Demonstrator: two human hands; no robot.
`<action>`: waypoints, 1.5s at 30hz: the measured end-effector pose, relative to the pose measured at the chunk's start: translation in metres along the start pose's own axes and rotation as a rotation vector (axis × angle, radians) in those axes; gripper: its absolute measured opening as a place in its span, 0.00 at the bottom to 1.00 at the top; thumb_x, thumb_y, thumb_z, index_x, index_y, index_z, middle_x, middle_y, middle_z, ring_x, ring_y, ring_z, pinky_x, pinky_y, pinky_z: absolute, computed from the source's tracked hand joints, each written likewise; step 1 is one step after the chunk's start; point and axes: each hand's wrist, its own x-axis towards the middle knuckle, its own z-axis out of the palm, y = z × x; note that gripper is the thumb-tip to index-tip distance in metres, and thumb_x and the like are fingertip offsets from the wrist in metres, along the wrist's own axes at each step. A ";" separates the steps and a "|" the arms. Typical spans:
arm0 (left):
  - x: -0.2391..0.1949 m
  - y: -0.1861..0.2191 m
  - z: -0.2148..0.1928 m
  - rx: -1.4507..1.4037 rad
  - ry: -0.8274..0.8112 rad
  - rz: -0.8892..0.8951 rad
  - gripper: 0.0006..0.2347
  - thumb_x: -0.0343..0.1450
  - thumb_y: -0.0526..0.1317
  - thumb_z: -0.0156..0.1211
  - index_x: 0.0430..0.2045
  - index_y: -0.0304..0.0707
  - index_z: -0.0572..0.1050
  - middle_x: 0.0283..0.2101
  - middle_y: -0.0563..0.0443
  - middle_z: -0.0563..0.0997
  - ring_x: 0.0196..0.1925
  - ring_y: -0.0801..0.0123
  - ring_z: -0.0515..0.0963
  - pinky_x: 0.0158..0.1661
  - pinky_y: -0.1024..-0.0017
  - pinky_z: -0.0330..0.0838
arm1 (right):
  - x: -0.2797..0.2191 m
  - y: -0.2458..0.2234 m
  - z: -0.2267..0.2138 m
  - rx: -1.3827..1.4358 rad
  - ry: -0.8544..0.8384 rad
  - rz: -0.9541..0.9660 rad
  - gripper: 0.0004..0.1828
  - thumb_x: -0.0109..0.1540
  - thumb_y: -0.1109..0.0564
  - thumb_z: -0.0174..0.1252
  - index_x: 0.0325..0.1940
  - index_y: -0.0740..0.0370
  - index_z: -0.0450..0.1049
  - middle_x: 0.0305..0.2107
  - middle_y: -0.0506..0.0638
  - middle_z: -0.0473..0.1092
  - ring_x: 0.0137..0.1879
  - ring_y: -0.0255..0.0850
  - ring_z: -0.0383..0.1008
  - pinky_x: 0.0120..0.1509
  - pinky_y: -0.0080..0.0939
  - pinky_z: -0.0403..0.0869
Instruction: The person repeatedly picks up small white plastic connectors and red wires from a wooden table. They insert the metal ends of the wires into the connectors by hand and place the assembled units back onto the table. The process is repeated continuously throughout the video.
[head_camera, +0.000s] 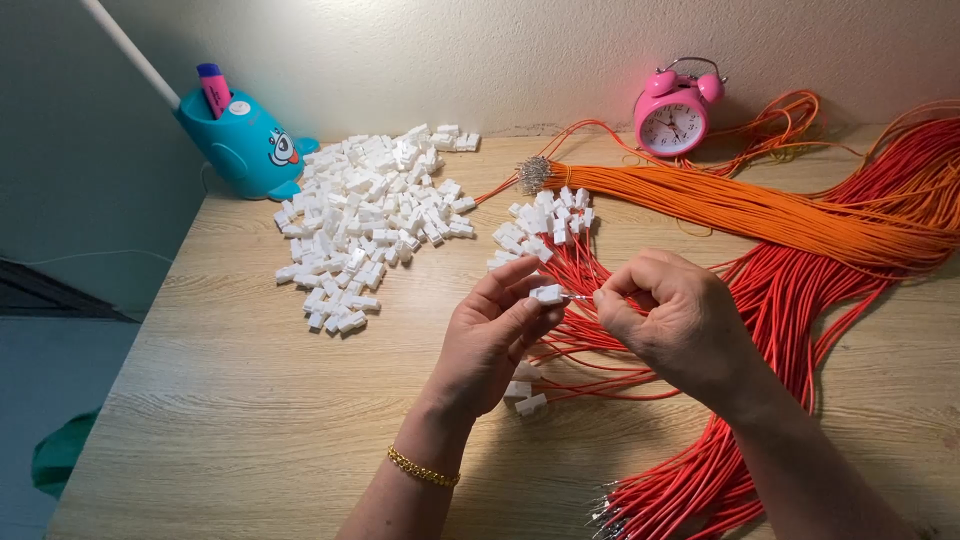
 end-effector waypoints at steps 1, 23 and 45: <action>0.000 0.000 0.000 0.000 -0.001 -0.001 0.18 0.70 0.26 0.53 0.55 0.32 0.68 0.46 0.40 0.77 0.45 0.61 0.81 0.48 0.67 0.80 | 0.000 0.000 0.000 0.000 0.001 0.001 0.06 0.52 0.60 0.63 0.19 0.57 0.76 0.12 0.51 0.56 0.23 0.39 0.62 0.32 0.37 0.67; 0.002 -0.008 0.000 0.149 -0.012 0.099 0.16 0.69 0.25 0.54 0.52 0.28 0.70 0.45 0.36 0.77 0.45 0.61 0.80 0.48 0.62 0.79 | 0.000 0.000 0.003 -0.021 -0.064 0.059 0.07 0.54 0.58 0.63 0.20 0.56 0.78 0.15 0.53 0.63 0.25 0.40 0.67 0.34 0.38 0.70; 0.001 -0.006 0.001 0.204 -0.012 0.143 0.16 0.69 0.25 0.55 0.52 0.29 0.71 0.44 0.36 0.78 0.42 0.65 0.81 0.46 0.65 0.81 | 0.000 0.004 0.006 0.014 -0.079 0.056 0.05 0.54 0.58 0.64 0.22 0.55 0.79 0.14 0.49 0.59 0.25 0.37 0.64 0.35 0.35 0.69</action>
